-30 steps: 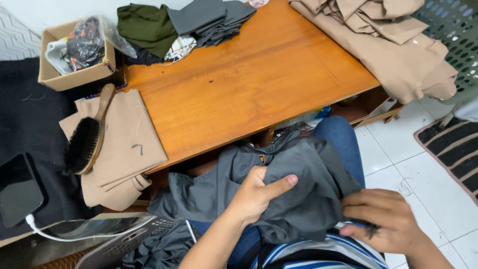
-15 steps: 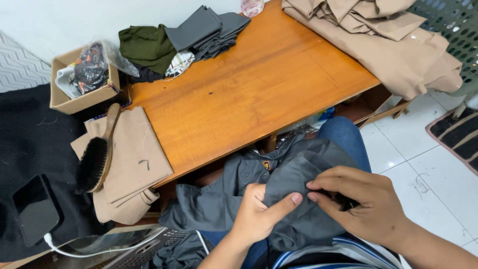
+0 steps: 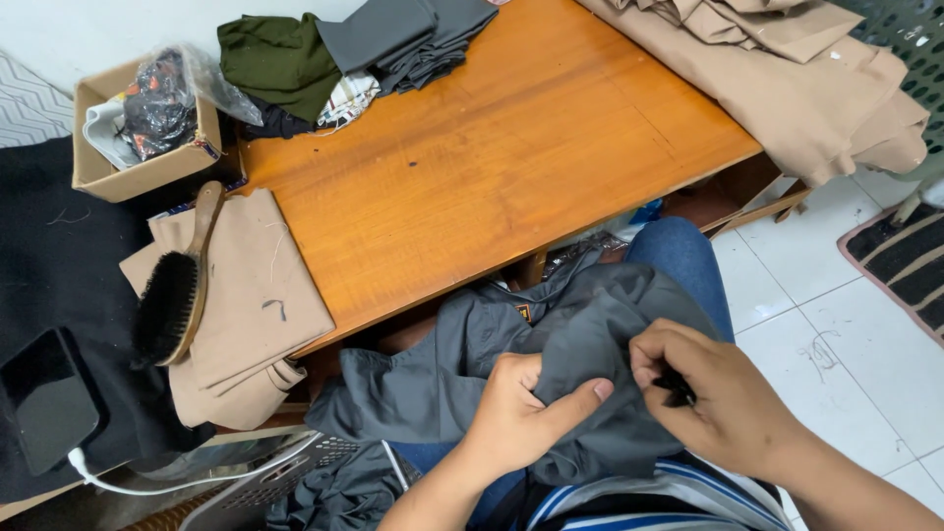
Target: The person sits on the floor and uses a small black tool to trim loose threads from a dark gray garment held in their lap. They repeatedly pull and cut threads from the fabric, then turn the garment over to continue trimming.
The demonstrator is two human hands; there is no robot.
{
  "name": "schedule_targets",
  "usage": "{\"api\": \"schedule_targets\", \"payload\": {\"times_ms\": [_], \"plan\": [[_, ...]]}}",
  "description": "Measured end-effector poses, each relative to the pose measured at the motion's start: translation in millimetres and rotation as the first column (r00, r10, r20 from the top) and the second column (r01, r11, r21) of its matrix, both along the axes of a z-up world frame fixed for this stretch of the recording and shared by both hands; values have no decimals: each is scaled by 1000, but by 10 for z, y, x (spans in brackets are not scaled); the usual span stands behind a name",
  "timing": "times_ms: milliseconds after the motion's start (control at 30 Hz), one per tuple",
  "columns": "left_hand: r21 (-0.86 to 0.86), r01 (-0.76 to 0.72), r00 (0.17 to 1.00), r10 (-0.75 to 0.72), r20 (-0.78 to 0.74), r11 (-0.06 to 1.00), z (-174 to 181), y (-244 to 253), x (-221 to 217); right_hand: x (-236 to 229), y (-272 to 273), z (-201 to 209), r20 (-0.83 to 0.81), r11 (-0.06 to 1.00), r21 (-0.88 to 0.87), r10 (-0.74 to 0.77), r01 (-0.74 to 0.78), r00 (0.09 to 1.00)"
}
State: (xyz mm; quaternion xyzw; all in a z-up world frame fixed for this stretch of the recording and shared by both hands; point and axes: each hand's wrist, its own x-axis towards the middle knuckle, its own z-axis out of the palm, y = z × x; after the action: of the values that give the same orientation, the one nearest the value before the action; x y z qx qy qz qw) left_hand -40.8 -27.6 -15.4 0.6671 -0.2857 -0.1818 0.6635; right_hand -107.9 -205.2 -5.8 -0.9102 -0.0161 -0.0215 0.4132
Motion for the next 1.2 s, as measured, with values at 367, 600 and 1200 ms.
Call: {"api": "schedule_targets", "payload": {"times_ms": [367, 600, 1200], "plan": [[-151, 124, 959, -157, -235, 981, 19, -32, 22, 17, -88, -49, 97, 901, 383, 180, -204, 979], [8, 108, 979, -105, -176, 994, 50, -18, -2, 42, -103, -69, 142, 979, -60, 200, -193, 969], [189, -7, 846, -95, 524, 982, 358, 114, 34, 149, -54, -98, 401, 916, -360, 322, -176, 858]]}}
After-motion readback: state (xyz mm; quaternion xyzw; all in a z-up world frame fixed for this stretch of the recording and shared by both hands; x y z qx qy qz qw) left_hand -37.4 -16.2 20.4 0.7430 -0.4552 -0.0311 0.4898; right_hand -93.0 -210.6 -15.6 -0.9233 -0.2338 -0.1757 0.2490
